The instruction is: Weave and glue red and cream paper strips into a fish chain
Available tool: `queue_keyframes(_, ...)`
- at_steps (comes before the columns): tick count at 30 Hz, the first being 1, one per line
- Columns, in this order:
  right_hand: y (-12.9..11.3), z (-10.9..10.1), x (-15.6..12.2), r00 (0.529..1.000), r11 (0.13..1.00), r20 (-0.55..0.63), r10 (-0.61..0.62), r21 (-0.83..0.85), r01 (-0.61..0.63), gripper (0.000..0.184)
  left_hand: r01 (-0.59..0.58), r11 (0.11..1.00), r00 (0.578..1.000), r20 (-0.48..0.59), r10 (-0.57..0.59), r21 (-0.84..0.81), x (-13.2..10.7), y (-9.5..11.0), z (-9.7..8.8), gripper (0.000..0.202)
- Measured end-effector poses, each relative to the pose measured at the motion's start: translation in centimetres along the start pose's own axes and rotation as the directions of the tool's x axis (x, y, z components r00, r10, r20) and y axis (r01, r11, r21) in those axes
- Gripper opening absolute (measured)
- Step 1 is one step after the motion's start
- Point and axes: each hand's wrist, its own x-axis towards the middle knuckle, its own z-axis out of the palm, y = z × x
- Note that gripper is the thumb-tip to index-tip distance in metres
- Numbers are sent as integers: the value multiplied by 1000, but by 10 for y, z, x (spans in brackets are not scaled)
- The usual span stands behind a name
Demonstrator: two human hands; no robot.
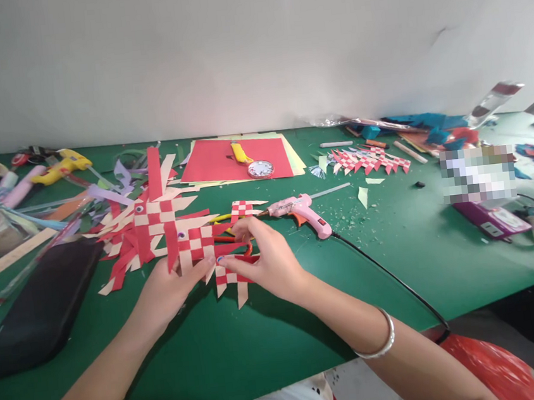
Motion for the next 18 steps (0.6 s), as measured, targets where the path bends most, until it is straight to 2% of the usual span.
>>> queue_keyframes(1, 0, 0, -1, 992, 989, -51, -113, -100, 107, 21, 8, 1000, 1000, -7, -8, 6, 0, 1, -1, 42)
queue_keyframes(3, 1, -1, -1, 945, 909, -54, -322, -298, 293, 12, 18, 1000, 1000, -3, -18, 0, 0, 1, -1, 40)
queue_keyframes(5, 1, 0, -2, 902, 818, -16, -431, -429, 383, 10, 14, 999, 1000, 19, -14, -33, 0, 0, -1, 39)
queue_keyframes(8, 1, 2, -3, 894, 774, -11, -447, -505, 381, 15, -2, 993, 998, 68, 10, -121, 1, -4, 1, 35)
queue_keyframes(13, 1, 4, -4, 904, 809, -41, -425, -465, 359, 16, 8, 968, 991, 130, 26, -249, 2, -7, 2, 34)
queue_keyframes(18, 0, 4, -3, 896, 817, -41, -442, -431, 383, 14, 20, 962, 987, 159, 25, -273, 1, -6, 3, 38)
